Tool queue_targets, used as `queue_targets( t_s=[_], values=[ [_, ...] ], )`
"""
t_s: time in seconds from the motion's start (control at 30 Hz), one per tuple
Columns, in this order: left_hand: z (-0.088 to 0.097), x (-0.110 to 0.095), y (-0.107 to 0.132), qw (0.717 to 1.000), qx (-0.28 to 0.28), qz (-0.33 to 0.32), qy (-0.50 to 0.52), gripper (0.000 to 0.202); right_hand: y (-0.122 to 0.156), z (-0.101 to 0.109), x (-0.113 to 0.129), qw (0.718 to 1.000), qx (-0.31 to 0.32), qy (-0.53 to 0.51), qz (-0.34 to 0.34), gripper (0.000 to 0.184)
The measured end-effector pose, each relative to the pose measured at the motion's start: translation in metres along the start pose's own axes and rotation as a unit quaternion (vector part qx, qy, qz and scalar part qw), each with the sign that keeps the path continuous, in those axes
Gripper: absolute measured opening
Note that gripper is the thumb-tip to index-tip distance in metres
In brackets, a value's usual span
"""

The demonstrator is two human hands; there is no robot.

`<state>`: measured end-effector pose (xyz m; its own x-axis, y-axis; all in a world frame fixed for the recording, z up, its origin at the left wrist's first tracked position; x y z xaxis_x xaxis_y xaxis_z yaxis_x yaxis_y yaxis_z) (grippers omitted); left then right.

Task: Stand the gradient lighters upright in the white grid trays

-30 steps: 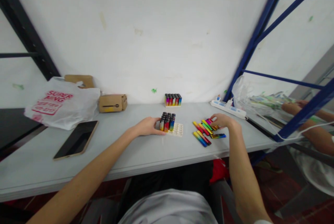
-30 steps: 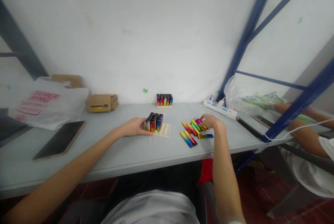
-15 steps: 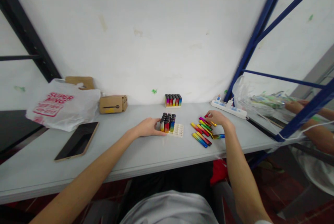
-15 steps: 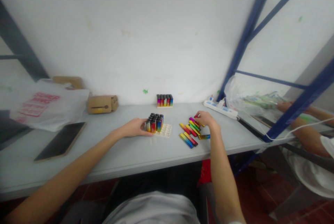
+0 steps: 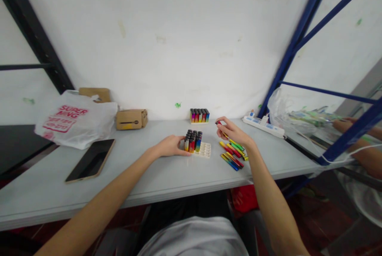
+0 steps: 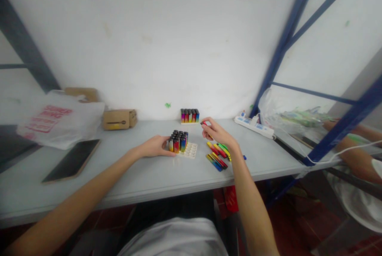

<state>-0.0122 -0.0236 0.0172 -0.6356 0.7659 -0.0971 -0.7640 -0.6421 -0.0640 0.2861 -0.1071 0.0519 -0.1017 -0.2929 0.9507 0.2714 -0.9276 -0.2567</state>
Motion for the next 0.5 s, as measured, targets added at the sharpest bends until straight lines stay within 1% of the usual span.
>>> queue_targets(
  t_s=[0.07,0.13,0.23,0.37,0.5],
  values=[
    [0.000,-0.001,0.000,1.000,-0.003,-0.002,-0.001,0.079,-0.007,-0.012,0.002,1.000,-0.011,0.007,0.026,0.035],
    [0.001,-0.001,0.001,1.000,-0.005,-0.003,-0.001,0.078,-0.012,-0.023,0.002,0.998,-0.035,0.037,0.047,0.034],
    [0.000,-0.001,0.001,1.000,-0.003,-0.004,0.004,0.076,-0.019,-0.035,-0.002,0.990,-0.074,0.105,0.061,0.042],
    [0.001,-0.001,0.001,1.000,-0.002,-0.002,0.009,0.076,-0.025,-0.046,-0.009,0.971,-0.142,0.178,0.077,0.051],
    [0.002,-0.003,0.002,1.000,-0.003,-0.006,0.007,0.073,-0.027,-0.052,-0.013,0.952,-0.182,0.232,0.082,0.048]
  ],
)
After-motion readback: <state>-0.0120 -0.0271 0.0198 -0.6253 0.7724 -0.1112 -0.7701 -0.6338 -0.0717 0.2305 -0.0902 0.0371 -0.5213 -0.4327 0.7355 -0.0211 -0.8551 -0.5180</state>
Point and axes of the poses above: each hand's wrist, its own y-axis away from the middle knuckle, its own z-axis out of the back of the hand, x = y × z, the point moved 1 cm from there along -y, towards the middle knuckle, and after that the axes turned 15 degrees about -y, right-handed, at the moved point
